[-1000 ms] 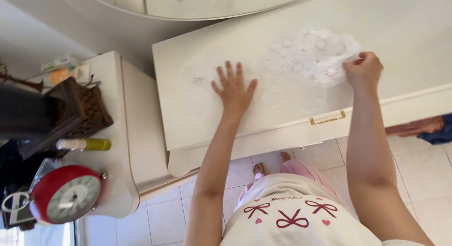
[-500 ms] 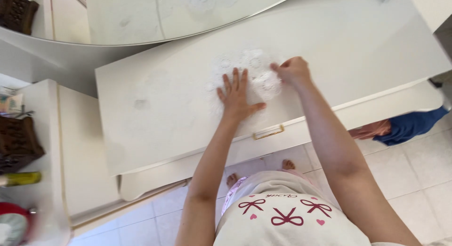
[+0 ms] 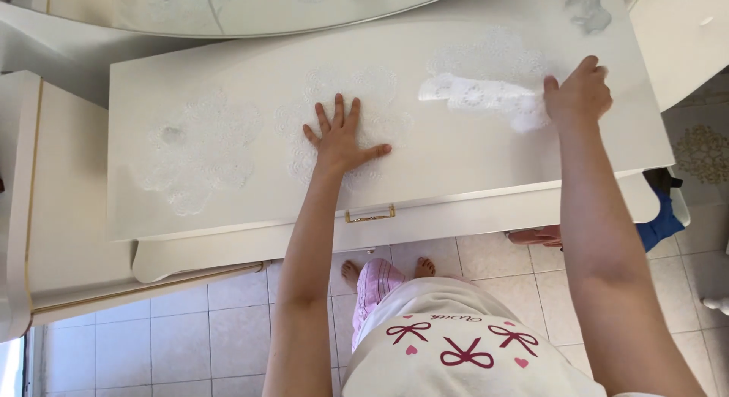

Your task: Cleaning a white dresser with wet wipes and arranging decorative lace and objects.

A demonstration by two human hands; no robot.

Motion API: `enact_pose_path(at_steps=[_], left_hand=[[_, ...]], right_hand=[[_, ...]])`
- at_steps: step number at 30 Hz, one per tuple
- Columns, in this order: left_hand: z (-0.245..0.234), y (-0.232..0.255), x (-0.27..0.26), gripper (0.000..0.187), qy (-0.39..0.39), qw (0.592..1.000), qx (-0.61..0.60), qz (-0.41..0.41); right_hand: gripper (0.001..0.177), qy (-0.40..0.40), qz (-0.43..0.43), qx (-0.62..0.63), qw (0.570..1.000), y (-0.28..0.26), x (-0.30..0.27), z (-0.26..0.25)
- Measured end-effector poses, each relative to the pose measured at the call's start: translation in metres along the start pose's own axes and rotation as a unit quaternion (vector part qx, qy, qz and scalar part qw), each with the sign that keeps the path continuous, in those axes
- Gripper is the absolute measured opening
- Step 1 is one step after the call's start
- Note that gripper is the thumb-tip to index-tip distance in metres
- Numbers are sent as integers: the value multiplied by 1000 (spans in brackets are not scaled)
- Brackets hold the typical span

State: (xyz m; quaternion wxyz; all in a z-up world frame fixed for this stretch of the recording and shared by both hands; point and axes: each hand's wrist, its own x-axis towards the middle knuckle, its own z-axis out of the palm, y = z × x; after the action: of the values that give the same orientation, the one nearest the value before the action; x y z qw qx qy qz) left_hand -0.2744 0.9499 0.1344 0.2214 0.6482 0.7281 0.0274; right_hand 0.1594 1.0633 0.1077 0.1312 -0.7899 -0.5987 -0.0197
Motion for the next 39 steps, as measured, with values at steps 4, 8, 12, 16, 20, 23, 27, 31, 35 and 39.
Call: enact_pose_path(at_steps=[4, 8, 12, 16, 20, 23, 27, 31, 35, 39], left_hand=[[0, 26, 26, 138, 0, 1000, -3, -10], [5, 52, 36, 129, 56, 998, 34, 6], [38, 92, 46, 88, 143, 966, 12, 213], [36, 133, 50, 74, 142, 948, -56, 278], [35, 155, 50, 70, 116, 956, -121, 242], [37, 171, 43, 72, 58, 975, -76, 203], [60, 185, 48, 85, 16, 978, 29, 208], [77, 150, 48, 90, 75, 971, 26, 227], [46, 93, 31, 90, 83, 987, 32, 135], [21, 41, 10, 90, 60, 992, 96, 46]], right_hand=[[70, 80, -96, -49, 991, -20, -30, -18], [30, 10, -249, 144, 958, -42, -66, -42], [21, -49, -304, 170, 936, -38, -78, -33], [12, -75, -319, 118, 937, -25, -95, -62], [12, -266, -270, 15, 925, -21, -85, -108], [21, -211, -256, 109, 937, -13, -65, -73], [53, -66, -316, 156, 934, -46, -50, -13], [62, -152, -266, 92, 948, -69, -51, -3], [74, -181, -210, -24, 960, -61, -42, 0], [78, -155, -224, -22, 962, -68, -49, -2]])
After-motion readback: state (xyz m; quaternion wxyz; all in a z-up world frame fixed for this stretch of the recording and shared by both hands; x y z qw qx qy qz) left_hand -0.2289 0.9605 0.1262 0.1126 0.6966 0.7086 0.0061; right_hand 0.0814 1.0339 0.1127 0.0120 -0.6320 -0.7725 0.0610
